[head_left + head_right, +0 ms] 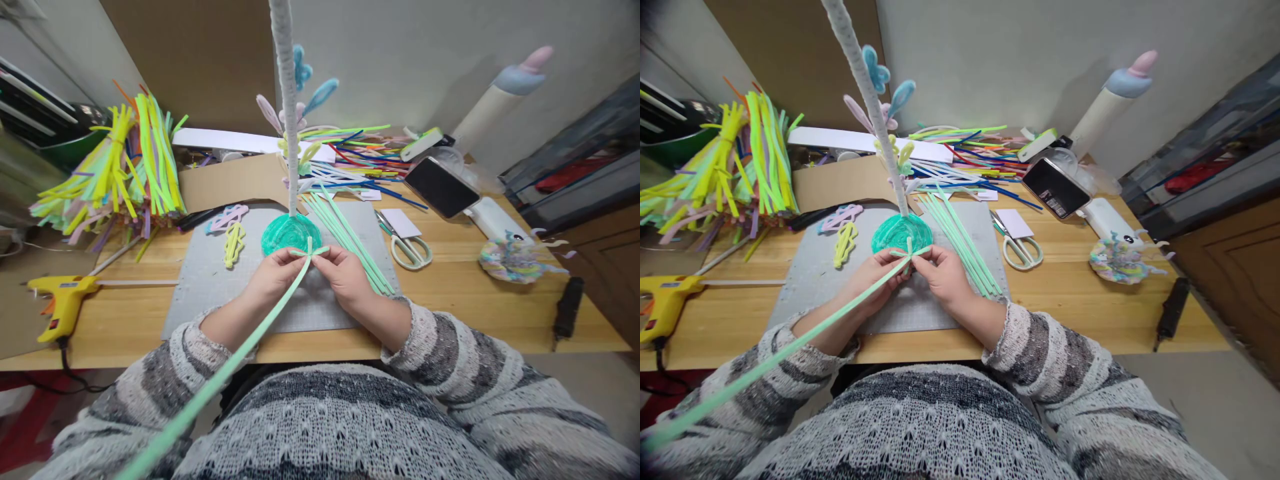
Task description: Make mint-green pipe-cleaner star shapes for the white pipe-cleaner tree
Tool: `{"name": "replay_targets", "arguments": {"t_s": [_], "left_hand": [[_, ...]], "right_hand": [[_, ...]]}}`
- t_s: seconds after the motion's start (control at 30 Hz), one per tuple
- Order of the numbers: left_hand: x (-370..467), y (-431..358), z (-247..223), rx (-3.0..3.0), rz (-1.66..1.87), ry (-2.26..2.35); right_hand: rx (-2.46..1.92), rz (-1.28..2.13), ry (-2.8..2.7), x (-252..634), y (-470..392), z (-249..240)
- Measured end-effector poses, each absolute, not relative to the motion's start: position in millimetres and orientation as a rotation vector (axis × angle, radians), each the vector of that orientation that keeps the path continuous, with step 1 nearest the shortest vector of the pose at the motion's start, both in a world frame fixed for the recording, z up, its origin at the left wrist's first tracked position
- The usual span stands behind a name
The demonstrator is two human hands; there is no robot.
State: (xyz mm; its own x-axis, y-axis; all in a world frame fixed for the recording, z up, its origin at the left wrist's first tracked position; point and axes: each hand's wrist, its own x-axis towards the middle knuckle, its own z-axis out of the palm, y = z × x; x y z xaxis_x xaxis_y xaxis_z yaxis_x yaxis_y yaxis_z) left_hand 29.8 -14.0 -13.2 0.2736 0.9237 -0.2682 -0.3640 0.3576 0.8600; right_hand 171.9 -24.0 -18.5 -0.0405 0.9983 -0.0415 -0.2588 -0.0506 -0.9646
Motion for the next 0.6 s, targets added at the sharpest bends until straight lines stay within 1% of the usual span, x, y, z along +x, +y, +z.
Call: {"name": "replay_targets", "arguments": {"t_s": [0.23, 0.6], "left_hand": [[29.7, -14.6, -5.3, 0.776, 0.969, 0.920], [31.9, -14.8, -3.9, 0.831, 1.005, 0.881]], "right_hand": [[-1.069, 1.266, -1.127, 173.2, -25.0, -17.1], [-0.976, 1.158, -1.287, 173.2, -30.6, -9.8]]}}
